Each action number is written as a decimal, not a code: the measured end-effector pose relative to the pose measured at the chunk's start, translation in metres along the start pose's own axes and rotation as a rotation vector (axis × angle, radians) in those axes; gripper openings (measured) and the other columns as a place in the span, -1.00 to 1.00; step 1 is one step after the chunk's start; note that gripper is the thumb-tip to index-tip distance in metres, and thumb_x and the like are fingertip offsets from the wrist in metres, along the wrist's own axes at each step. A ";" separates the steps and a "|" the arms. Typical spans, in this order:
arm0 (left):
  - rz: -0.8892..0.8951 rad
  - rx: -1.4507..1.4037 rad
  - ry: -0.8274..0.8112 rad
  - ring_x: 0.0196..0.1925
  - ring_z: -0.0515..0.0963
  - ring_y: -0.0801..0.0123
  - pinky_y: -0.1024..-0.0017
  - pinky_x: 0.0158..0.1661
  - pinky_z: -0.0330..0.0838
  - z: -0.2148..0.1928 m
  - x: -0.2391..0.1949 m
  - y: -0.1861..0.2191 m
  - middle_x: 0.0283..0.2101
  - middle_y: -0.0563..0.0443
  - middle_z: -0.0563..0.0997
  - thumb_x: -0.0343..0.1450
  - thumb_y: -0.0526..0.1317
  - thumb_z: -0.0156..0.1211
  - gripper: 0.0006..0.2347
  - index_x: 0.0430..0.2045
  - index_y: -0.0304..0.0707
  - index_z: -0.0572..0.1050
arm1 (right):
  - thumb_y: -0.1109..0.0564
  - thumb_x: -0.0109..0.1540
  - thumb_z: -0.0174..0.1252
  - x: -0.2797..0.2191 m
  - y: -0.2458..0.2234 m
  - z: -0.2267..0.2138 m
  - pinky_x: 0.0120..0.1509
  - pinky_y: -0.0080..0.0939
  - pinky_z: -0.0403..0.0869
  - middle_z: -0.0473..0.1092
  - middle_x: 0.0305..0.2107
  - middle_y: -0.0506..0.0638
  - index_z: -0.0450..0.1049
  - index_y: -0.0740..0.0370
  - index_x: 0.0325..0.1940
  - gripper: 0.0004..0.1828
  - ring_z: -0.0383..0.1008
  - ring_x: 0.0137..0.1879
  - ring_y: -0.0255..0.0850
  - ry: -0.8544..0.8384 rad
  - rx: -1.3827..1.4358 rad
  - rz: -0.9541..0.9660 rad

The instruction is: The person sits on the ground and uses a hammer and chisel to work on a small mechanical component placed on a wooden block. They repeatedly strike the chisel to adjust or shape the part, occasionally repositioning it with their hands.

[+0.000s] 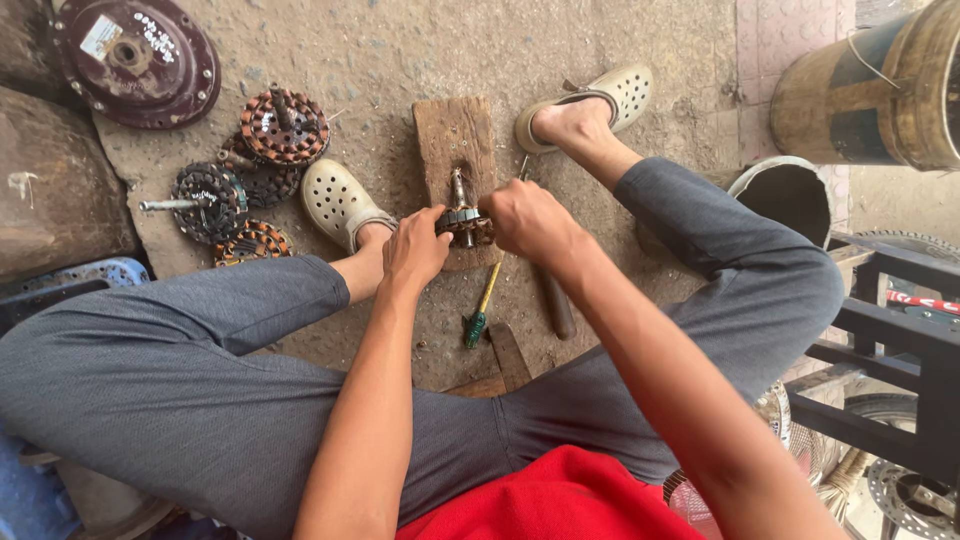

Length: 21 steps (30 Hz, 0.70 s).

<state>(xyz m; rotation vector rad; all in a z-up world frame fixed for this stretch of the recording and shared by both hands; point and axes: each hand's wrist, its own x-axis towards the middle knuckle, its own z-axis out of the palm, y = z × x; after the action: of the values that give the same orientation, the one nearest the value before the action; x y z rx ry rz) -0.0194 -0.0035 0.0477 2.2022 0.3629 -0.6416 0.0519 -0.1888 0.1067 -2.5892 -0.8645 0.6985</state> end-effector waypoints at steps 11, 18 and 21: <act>0.038 -0.031 0.012 0.19 0.50 -0.09 0.08 0.12 0.39 0.002 0.007 -0.004 0.17 -0.16 0.54 0.37 -0.27 0.25 -0.59 0.15 -0.12 0.47 | 0.40 0.16 0.08 0.008 -0.013 -0.028 -0.33 0.13 0.52 0.47 -0.56 0.27 0.55 0.30 -0.26 -0.83 0.58 -0.40 0.18 -0.005 -0.034 -0.113; 0.042 -0.037 0.037 0.19 0.51 -0.07 0.09 0.13 0.39 0.000 0.005 -0.001 0.13 -0.20 0.57 0.36 -0.29 0.28 -0.60 0.12 -0.15 0.49 | 0.39 0.14 0.11 0.007 -0.017 -0.023 -0.31 0.12 0.53 0.50 -0.55 0.27 0.56 0.31 -0.28 -0.85 0.58 -0.39 0.16 0.045 -0.084 -0.147; 0.019 -0.035 -0.002 0.18 0.53 -0.07 0.11 0.13 0.41 -0.004 0.005 0.007 0.14 -0.20 0.57 0.37 -0.32 0.26 -0.60 0.15 -0.14 0.49 | 0.43 0.17 0.06 0.007 -0.013 -0.021 -0.35 0.07 0.54 0.49 -0.57 0.25 0.55 0.35 -0.25 -0.82 0.59 -0.41 0.11 0.030 -0.080 -0.154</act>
<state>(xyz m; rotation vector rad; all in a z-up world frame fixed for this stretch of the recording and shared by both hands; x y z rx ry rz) -0.0105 -0.0043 0.0514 2.1690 0.3488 -0.6225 0.0617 -0.1775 0.1276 -2.5607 -1.0898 0.5915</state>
